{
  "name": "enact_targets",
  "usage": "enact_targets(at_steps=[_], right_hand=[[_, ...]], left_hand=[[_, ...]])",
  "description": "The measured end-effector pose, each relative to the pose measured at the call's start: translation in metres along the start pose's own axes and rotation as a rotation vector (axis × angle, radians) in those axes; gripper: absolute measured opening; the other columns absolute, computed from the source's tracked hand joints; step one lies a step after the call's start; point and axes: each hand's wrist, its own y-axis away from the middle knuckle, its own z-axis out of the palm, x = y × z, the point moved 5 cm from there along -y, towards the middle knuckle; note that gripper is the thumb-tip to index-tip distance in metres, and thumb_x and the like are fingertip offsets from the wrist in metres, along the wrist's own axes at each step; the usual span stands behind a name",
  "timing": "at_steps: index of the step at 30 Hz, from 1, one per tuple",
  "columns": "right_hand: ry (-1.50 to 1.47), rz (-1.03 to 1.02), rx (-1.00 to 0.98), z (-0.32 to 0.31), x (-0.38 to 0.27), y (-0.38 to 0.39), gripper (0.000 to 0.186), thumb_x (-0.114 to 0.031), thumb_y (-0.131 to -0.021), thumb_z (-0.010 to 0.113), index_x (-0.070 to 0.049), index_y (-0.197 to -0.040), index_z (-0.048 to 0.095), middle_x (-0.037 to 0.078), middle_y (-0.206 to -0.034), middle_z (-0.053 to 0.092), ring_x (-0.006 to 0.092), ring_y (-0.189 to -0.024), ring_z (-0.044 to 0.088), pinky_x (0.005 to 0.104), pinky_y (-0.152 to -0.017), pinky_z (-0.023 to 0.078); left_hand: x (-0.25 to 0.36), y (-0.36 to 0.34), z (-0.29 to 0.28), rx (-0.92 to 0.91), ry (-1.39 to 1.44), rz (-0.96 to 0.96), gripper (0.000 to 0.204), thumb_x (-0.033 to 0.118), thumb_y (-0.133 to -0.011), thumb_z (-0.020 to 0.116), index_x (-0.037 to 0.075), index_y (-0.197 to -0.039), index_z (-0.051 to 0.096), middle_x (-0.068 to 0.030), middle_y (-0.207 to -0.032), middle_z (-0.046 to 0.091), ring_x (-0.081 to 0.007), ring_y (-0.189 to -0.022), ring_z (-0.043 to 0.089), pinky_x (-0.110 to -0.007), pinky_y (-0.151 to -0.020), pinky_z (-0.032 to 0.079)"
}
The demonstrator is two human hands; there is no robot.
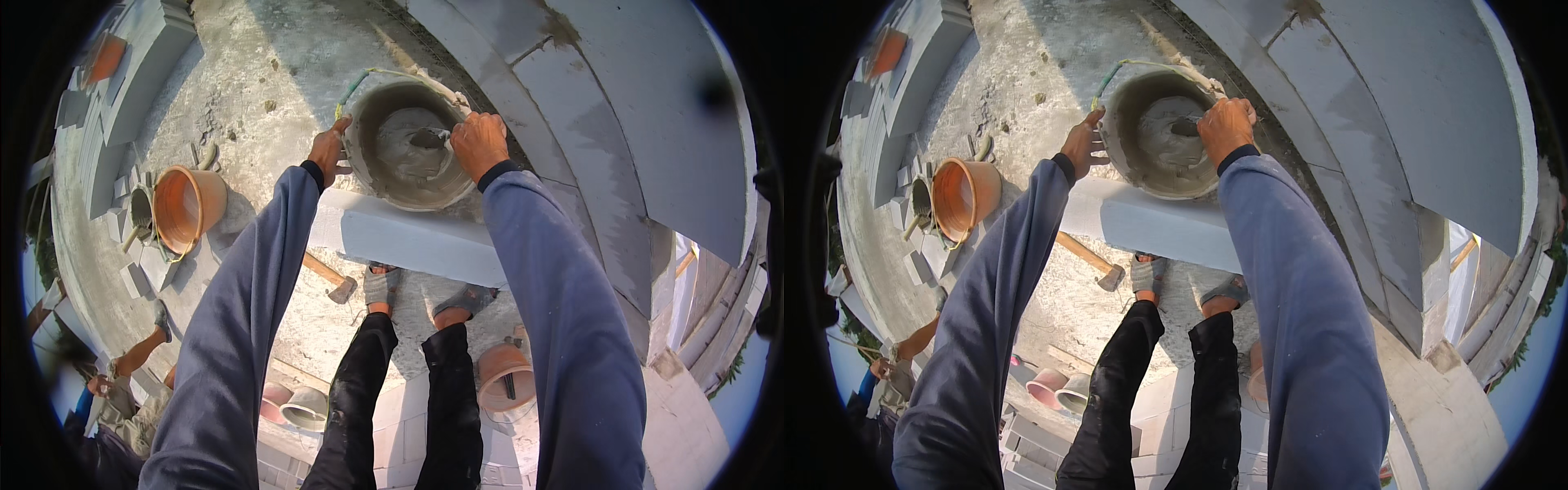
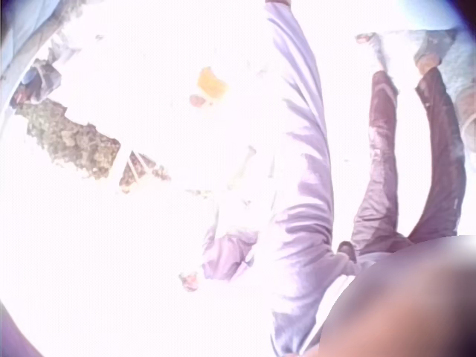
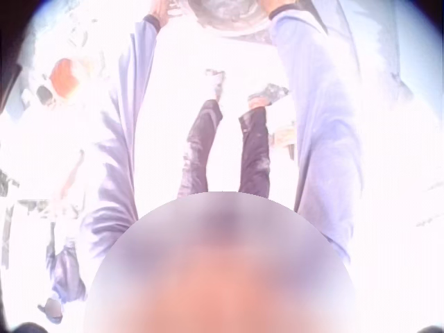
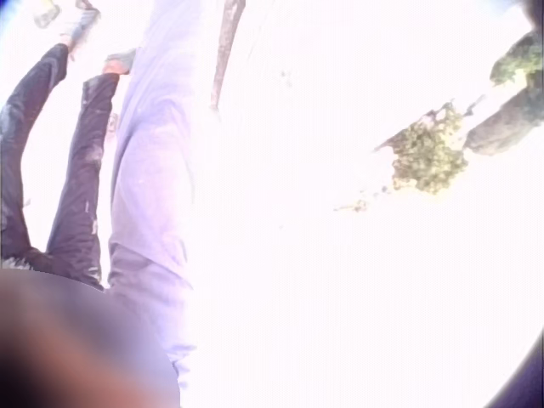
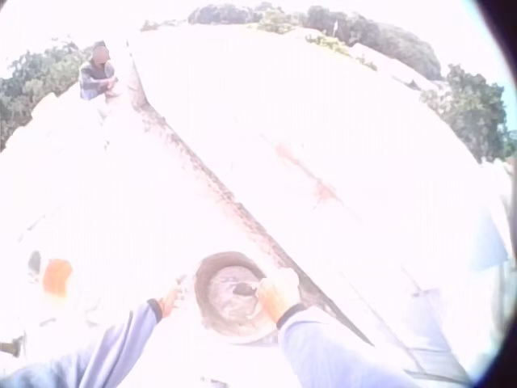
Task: The person scoops mortar from a bucket with a trowel and spreads it onto a rooftop ledge. They place white rectangular tiles onto the mortar, press them into position, and tap them with the trowel handle to level them. The person repeats this process for several tiles along the ledge.
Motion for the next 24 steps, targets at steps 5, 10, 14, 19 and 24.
enact_targets(at_steps=[5,10,14,19,24], right_hand=[[0.051,-0.044,0.018,-0.028,-0.026,0.068,0.004,-0.014,-0.082,0.074,-0.017,-0.081,0.076,0.006,-0.081,0.071,0.0240,-0.079,0.073,0.0438,-0.057,0.051],[-0.129,0.056,-0.046,-0.028,0.035,0.130,0.011,-0.015,-0.086,0.073,-0.011,-0.094,0.080,0.007,-0.101,0.078,0.0249,-0.091,0.077,0.0441,-0.067,0.058],[-0.477,0.048,-0.353,-0.002,0.025,0.153,0.025,-0.018,-0.089,0.071,-0.001,-0.107,0.075,0.018,-0.104,0.077,0.0345,-0.096,0.077,0.0465,-0.081,0.061],[-1.233,0.316,-0.598,0.017,0.007,0.173,0.038,-0.021,-0.090,0.070,0.006,-0.117,0.067,0.030,-0.120,0.071,0.0468,-0.104,0.072,0.0471,-0.091,0.059],[-1.006,0.241,-0.206,0.020,0.016,0.186,0.037,-0.013,-0.083,0.073,0.010,-0.111,0.066,0.030,-0.108,0.070,0.0397,-0.096,0.074,0.0475,-0.081,0.058]], left_hand=[[0.009,-0.002,0.021,0.043,-0.032,-0.070,0.072,0.051,-0.106,0.054,0.001,-0.156,0.040,-0.0290,-0.151,0.051,-0.0458,-0.133,0.057,-0.067,-0.106,0.051],[0.014,0.016,0.054,0.048,-0.003,-0.013,0.062,0.041,-0.108,0.057,-0.001,-0.151,0.043,-0.0268,-0.141,0.058,-0.0424,-0.124,0.064,-0.062,-0.096,0.060],[0.012,0.040,0.100,0.098,-0.157,0.088,0.048,0.033,-0.112,0.055,0.002,-0.147,0.043,-0.0203,-0.126,0.064,-0.0320,-0.112,0.069,-0.056,-0.091,0.064],[0.016,0.056,0.136,0.067,-0.311,0.242,0.043,0.032,-0.110,0.059,0.005,-0.142,0.051,-0.0138,-0.106,0.067,-0.0225,-0.091,0.069,-0.041,-0.079,0.061],[0.033,0.044,0.153,-0.026,-0.456,0.293,0.040,0.032,-0.110,0.061,0.007,-0.140,0.054,-0.0072,-0.090,0.065,-0.0172,-0.078,0.063,-0.038,-0.066,0.056]])
